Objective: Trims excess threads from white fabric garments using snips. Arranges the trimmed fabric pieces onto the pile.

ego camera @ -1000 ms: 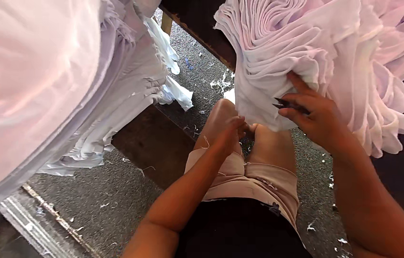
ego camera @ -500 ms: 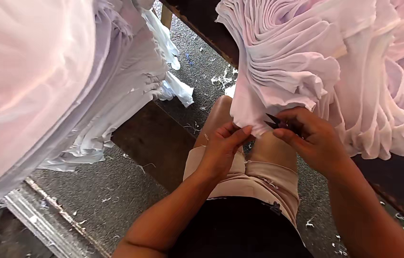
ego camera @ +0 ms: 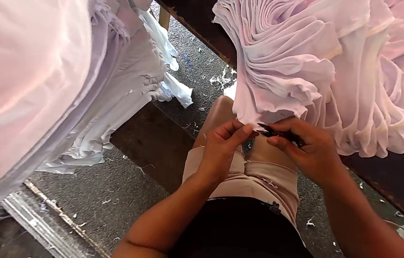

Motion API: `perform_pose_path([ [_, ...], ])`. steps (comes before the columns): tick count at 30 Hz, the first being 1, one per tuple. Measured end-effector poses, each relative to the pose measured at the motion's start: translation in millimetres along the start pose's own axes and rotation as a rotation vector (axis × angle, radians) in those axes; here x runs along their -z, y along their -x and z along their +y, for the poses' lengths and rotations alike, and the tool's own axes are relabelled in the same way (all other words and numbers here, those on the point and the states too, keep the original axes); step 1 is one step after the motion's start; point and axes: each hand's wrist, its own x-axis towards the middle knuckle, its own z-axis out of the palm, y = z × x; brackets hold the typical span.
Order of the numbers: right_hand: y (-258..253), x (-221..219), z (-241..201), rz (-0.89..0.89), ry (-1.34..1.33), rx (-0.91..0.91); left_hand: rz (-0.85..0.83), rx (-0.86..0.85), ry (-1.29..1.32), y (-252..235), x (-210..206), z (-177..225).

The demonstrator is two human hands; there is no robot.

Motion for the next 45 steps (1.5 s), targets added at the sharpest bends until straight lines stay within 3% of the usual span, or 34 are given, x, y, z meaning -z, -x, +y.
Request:
perform_pose_path([
  [12,-0.2,-3.5,0.2,0.082,-0.033,0.024,-0.011,-0.035,-0.015,0.5,-0.8,0.2],
  [18,8.1,-2.5,-1.8,0.115,-0.264,-0.217,-0.011,0.062,0.117,-0.3,-4.5,2.6],
  [21,10.8,-14.2,-6.3,0.136,-0.173,-0.310,-0.022,0.033,0.084,-0.1,-5.7,-2.0],
  [28,10.7,-30.6,-4.6,0.150,-0.200,-0.100,-0.064,0.122,0.000,0.1,-11.6,-5.9],
  [34,19.5,-24.3,2.2,0.174,-0.136,-0.152,-0.026,0.212,0.026,-2.5,-14.4,-2.1],
  [39,35.5,-24.9,18.7,0.101,0.051,-0.118,-0.014,0.185,0.021,-2.0,-12.9,-0.1],
  [45,34.8,-31.8,16.1,0.125,-0.053,-0.049,-0.019,0.076,-0.077,0.1,-13.8,-4.2],
])
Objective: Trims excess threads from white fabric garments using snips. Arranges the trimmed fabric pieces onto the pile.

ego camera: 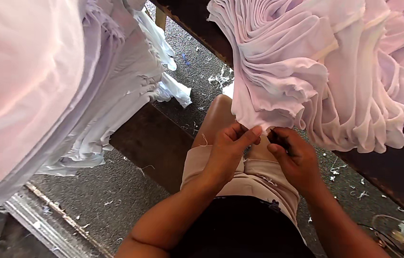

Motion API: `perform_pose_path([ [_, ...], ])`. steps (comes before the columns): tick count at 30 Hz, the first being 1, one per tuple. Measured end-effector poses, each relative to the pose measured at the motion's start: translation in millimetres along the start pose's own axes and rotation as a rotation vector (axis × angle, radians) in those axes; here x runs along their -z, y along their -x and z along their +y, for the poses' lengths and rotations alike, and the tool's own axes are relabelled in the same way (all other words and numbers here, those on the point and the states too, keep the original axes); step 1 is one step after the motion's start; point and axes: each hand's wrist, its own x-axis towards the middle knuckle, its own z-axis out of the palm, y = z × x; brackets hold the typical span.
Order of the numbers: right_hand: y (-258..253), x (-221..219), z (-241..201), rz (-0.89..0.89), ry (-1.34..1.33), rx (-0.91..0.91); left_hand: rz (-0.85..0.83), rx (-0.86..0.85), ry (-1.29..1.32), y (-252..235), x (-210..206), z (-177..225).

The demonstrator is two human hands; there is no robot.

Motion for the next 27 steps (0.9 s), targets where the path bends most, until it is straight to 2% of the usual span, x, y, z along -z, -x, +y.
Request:
perform_pose_path([
  [7,-8.2,2.0,0.2,0.013,-0.012,0.030,-0.054,0.069,0.079,-1.8,1.6,-1.1],
  [10,-7.1,5.5,4.4,0.038,0.011,-0.010,-0.053,0.109,0.101,-1.7,0.4,0.8],
  [18,-9.4,4.7,5.1,-0.089,-0.113,0.063,-0.061,0.159,0.157,-4.4,0.6,2.1],
  [20,-13.9,7.3,5.6,-0.239,-0.143,0.084,-0.062,0.067,0.047,-6.8,3.7,4.8],
  [22,-25.4,12.0,6.5,-0.359,-0.043,0.126,-0.079,-0.137,-0.137,-12.0,9.2,10.6],
  [25,-58.5,33.1,3.6,-0.219,0.264,0.187,-0.100,-0.470,-0.326,-27.0,17.0,23.6],
  [27,-85.4,55.9,1.9,-0.132,0.357,0.171,-0.003,-0.556,-0.350,-39.8,18.0,24.4],
])
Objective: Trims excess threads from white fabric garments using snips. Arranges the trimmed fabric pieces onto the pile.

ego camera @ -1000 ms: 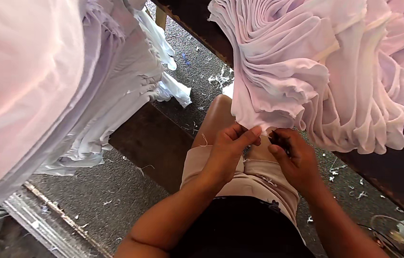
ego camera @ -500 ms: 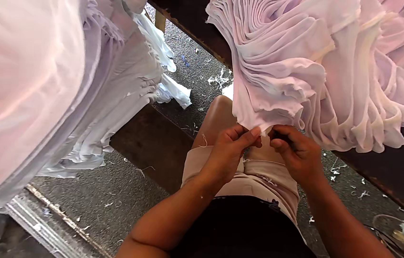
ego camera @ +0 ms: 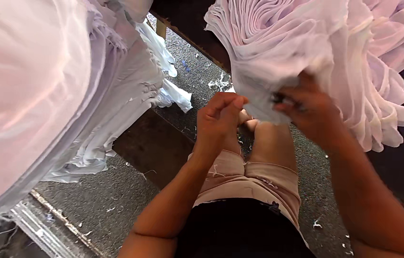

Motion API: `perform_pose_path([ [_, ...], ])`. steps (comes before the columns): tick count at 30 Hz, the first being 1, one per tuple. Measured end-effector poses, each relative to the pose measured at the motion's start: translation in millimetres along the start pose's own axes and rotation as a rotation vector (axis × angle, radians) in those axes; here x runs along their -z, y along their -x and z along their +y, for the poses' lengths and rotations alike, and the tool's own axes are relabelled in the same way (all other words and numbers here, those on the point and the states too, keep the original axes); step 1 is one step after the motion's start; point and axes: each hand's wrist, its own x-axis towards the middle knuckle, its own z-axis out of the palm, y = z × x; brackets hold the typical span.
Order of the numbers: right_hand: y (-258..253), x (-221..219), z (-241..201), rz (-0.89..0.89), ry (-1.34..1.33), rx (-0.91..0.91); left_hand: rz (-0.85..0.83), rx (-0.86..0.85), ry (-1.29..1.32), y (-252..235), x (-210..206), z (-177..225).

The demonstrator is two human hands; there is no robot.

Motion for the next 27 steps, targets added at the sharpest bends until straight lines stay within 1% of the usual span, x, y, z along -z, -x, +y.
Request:
perform_pose_path([
  [1,-10.9,9.4,6.0,0.012,0.013,-0.023,0.070,0.032,-0.046,-4.7,-1.8,-7.2],
  [2,-19.7,15.1,11.4,0.010,0.000,-0.045,0.108,0.102,-0.098,-8.9,-3.0,-17.3],
  [4,-30.7,19.0,16.4,-0.006,-0.065,-0.109,0.080,0.292,-0.152,-16.5,-5.3,-42.9],
  [6,-37.4,18.8,19.4,-0.016,-0.105,-0.165,0.023,0.454,-0.086,-23.5,-13.2,-62.2],
  [7,-41.1,18.8,21.3,-0.014,-0.112,-0.185,-0.008,0.499,-0.036,-26.6,-18.6,-68.0],
  [10,-52.0,17.8,28.5,0.003,-0.102,-0.221,-0.082,0.528,0.097,-34.6,-26.4,-83.9],
  [11,-56.0,17.1,31.2,0.017,-0.103,-0.227,-0.084,0.539,0.136,-37.6,-26.0,-88.4],
  [13,-61.8,17.5,34.3,0.021,-0.113,-0.237,-0.036,0.550,0.172,-39.5,-26.2,-84.1],
  [16,-63.7,15.6,34.5,0.026,-0.108,-0.246,0.105,0.552,0.218,-33.1,-24.3,-72.4],
  [17,-62.8,14.3,33.6,0.023,-0.102,-0.242,0.111,0.584,0.255,-29.7,-23.8,-69.5],
  [20,-57.1,10.1,29.4,-0.002,-0.064,-0.197,0.069,0.776,0.411,-17.9,-31.4,-56.5],
  [22,-51.4,5.7,23.7,-0.002,-0.010,-0.150,0.061,0.817,0.486,-10.5,-38.9,-53.6],
  [25,-35.3,1.4,12.2,-0.004,0.075,-0.099,0.018,0.811,0.503,2.2,-42.6,-51.1],
  [27,-23.7,-0.8,4.5,-0.013,0.119,-0.062,-0.003,0.766,0.397,14.2,-37.7,-48.7],
])
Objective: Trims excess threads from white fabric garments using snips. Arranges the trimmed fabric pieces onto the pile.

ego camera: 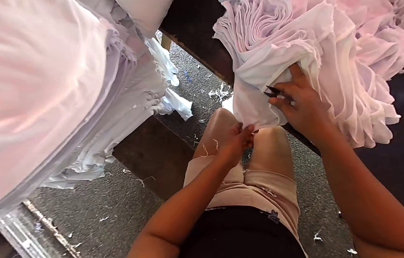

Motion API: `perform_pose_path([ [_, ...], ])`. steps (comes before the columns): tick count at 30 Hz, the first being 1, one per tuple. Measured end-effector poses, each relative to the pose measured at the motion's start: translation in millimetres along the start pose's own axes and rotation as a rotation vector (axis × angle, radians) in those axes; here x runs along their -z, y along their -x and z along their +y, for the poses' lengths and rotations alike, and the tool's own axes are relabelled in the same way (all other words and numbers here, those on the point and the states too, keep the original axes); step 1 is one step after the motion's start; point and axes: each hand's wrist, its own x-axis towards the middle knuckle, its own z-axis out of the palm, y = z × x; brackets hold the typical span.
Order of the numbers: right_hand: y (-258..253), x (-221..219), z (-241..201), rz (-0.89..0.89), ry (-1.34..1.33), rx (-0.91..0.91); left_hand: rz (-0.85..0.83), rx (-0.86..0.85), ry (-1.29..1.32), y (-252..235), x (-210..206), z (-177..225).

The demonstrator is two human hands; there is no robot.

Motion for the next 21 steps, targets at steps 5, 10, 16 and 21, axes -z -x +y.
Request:
perform_pose_path([
  [5,9.2,-8.4,-11.1,-0.043,-0.016,0.140,0.036,-0.077,-0.153,30.5,21.3,-2.2],
  [10,23.1,-15.2,-24.7,-0.162,0.062,0.208,0.005,-0.109,-0.264,47.4,34.2,1.3],
  [16,40.7,-26.0,-25.1,-0.063,0.223,0.370,-0.003,-0.141,-0.304,61.8,37.5,7.2],
  [21,50.0,-30.1,-17.4,0.012,0.316,0.430,0.000,-0.207,-0.296,65.3,38.3,4.5],
])
